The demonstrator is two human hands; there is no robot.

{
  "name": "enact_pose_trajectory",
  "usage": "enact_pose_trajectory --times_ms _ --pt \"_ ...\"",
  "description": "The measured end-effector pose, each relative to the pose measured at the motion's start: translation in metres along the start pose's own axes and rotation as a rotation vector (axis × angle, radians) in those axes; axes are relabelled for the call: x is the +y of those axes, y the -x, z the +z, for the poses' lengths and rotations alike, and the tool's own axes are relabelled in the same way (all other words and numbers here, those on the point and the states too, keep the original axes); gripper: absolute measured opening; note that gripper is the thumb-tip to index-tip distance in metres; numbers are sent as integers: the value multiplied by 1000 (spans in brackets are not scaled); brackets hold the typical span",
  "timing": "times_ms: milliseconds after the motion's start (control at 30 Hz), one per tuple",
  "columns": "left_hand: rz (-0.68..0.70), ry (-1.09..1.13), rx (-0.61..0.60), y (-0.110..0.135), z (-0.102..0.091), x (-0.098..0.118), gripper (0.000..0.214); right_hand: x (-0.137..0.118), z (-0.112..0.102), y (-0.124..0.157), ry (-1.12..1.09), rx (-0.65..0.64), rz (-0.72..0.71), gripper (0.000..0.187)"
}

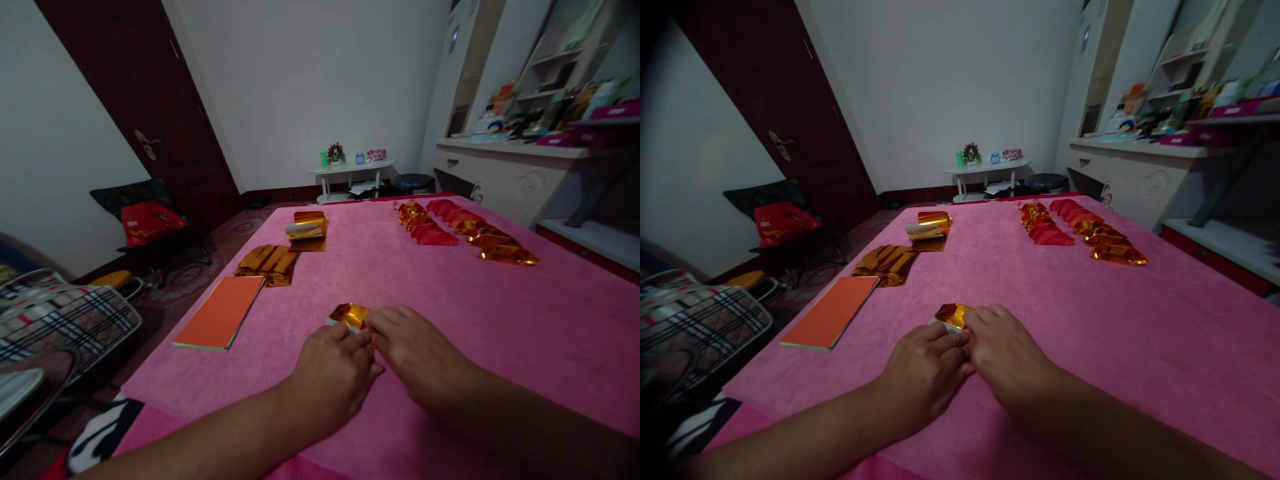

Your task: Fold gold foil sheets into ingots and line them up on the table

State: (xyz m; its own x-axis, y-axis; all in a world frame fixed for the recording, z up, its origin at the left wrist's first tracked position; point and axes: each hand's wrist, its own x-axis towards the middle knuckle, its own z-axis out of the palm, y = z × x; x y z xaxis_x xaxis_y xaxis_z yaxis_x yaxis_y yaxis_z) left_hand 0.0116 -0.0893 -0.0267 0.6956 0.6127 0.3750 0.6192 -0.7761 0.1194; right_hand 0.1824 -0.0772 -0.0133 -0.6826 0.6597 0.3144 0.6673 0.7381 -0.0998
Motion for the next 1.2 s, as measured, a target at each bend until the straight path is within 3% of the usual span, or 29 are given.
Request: enact_pose_trajectory --times_ms 100,267,400,500,600,733,900,1033,1200 --pt "-35 142 83 -1 -9 -8 21 -2 -3 -1 1 -29 -29 20" --pt "-234 288 274 -8 -26 -40 18 0 -11 -1 -92 -60 56 18" --pt "-243 371 230 -10 -30 -60 20 3 -11 -1 -109 -90 80 19" --pt "-18 352 147 -7 -31 -55 25 5 -10 0 -123 -73 56 19" --pt "167 199 10 -4 -30 -38 28 6 -10 1 -170 -53 45 15" --pt "146 73 -89 -1 -25 -22 47 7 -8 3 -183 -35 13 12" --pt "110 99 -140 0 -26 -13 34 7 -7 1 -142 -69 45 17" --pt "90 220 -47 3 -30 -21 25 6 -9 2 -132 -70 26 17" --pt "-81 311 152 -2 -36 -60 30 4 -7 5 -61 -33 5 20"
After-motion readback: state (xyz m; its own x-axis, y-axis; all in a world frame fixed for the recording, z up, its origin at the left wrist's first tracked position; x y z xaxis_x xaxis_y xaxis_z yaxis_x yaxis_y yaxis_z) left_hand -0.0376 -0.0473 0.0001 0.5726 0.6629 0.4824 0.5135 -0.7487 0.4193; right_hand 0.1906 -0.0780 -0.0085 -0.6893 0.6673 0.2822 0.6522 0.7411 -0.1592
